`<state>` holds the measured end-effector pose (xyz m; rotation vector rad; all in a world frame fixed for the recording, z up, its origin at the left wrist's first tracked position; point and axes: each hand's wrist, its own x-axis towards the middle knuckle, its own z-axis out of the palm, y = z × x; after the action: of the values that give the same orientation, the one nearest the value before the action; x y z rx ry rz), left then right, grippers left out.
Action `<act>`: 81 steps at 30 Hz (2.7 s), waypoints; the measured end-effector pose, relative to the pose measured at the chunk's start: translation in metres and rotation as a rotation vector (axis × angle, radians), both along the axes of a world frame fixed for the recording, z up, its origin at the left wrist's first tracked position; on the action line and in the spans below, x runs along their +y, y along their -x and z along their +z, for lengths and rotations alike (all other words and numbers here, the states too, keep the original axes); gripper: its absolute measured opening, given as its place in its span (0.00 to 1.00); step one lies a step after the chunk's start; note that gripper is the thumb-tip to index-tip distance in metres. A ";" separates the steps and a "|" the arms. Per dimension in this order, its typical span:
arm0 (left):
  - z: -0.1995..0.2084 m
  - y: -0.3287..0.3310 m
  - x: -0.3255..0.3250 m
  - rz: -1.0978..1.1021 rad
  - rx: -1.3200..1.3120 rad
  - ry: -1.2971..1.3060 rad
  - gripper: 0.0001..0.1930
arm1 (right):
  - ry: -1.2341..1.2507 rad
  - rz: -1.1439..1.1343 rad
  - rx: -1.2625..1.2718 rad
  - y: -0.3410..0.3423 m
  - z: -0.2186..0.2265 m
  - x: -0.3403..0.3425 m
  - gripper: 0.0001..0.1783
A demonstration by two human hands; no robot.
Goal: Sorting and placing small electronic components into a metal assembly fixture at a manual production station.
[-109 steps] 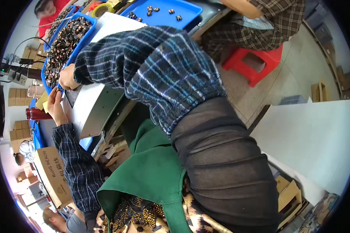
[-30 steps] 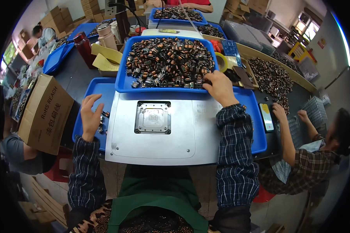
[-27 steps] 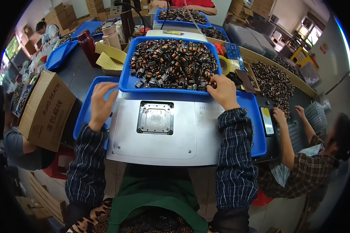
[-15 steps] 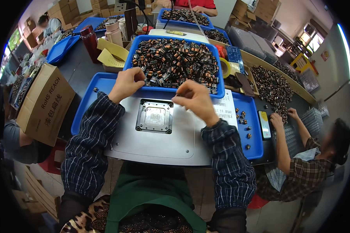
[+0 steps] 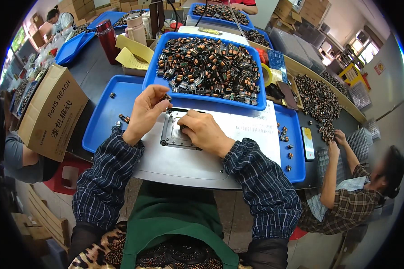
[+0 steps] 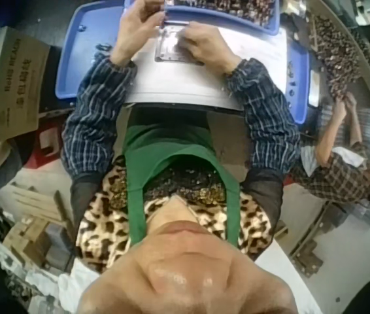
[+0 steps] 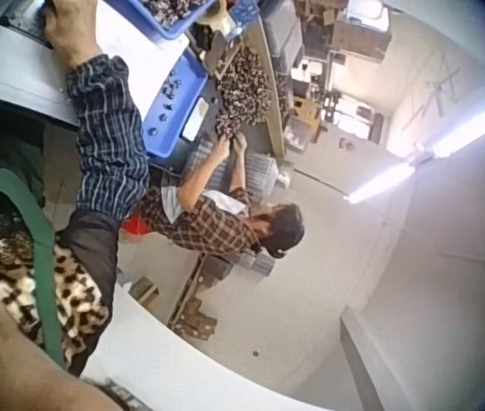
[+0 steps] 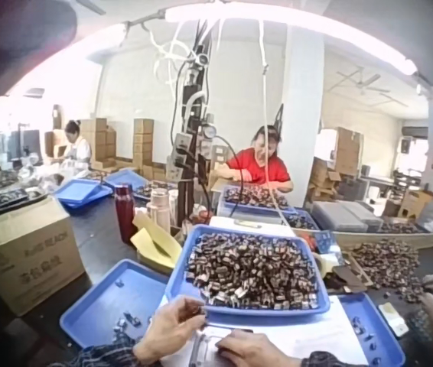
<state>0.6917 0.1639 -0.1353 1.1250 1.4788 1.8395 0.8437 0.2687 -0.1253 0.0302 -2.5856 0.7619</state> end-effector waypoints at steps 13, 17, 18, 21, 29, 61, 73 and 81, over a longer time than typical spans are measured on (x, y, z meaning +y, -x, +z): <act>0.005 -0.017 -0.011 0.013 0.461 0.095 0.11 | -0.151 -0.023 -0.018 0.001 -0.004 0.003 0.10; 0.005 -0.019 -0.021 0.011 0.513 0.198 0.11 | 0.750 -0.134 0.144 -0.008 0.022 0.033 0.08; 0.007 -0.023 -0.019 -0.016 0.513 0.204 0.10 | 1.011 -0.180 0.200 -0.019 0.032 0.048 0.12; 0.010 -0.027 -0.017 -0.052 0.783 0.138 0.09 | 1.185 -0.226 0.375 -0.039 0.024 0.094 0.13; 0.005 -0.029 -0.012 -0.126 0.970 0.083 0.11 | -0.392 -0.708 0.200 -0.022 0.000 0.111 0.11; -0.018 0.050 -0.076 0.570 0.719 0.236 0.10 | 0.138 -0.066 0.058 -0.009 -0.004 -0.004 0.11; 0.011 0.063 0.038 0.489 1.410 0.122 0.10 | -0.030 -0.046 -0.011 -0.003 -0.004 0.000 0.08; 0.020 0.062 0.041 0.272 1.346 0.510 0.12 | 0.436 -0.124 0.024 -0.004 0.007 0.012 0.08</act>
<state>0.6298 0.2052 -0.1149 2.0515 2.6605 0.5316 0.8478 0.2805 -0.1184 -0.2493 -2.3190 1.2476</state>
